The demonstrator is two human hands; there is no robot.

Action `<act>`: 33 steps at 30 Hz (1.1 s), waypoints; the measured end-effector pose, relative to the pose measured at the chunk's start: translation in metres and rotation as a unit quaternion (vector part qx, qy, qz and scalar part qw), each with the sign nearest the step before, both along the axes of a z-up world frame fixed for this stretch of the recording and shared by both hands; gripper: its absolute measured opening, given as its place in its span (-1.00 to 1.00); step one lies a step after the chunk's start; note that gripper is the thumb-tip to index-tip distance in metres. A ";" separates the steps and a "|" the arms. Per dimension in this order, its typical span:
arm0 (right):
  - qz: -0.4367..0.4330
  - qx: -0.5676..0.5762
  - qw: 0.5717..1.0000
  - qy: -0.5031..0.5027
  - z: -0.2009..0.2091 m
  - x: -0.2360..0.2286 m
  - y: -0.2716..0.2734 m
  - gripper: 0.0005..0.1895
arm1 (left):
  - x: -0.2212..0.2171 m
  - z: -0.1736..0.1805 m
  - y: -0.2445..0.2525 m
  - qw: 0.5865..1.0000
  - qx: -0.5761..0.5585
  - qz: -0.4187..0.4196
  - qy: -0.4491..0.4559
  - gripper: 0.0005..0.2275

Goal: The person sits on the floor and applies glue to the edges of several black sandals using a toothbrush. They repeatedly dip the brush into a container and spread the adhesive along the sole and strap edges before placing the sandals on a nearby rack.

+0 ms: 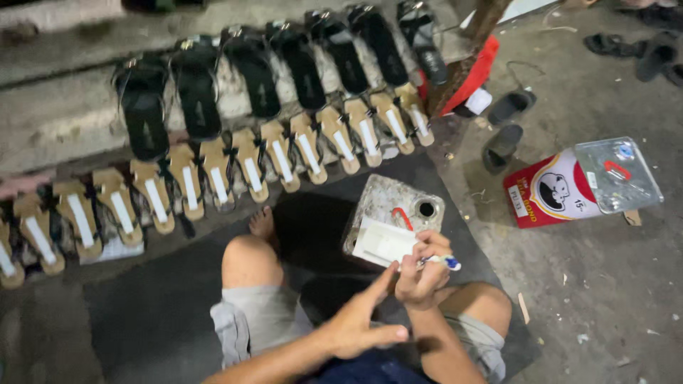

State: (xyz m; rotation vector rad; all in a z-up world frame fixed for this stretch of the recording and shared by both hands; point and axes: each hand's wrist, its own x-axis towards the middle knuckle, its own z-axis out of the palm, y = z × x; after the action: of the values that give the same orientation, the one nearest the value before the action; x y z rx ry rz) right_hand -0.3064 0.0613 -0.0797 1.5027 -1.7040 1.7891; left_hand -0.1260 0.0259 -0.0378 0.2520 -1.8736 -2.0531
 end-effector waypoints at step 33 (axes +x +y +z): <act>0.335 0.194 0.830 -0.401 -0.001 0.042 -0.006 -0.64 | 0.062 -0.042 -0.076 0.841 0.451 0.241 0.177 -0.78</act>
State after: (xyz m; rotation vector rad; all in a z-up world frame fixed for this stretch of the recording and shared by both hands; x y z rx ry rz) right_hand -0.2643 0.0555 -0.0804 1.8067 -2.1657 2.9009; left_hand -0.0643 -0.0503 -0.0795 0.4669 -0.4477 -2.2315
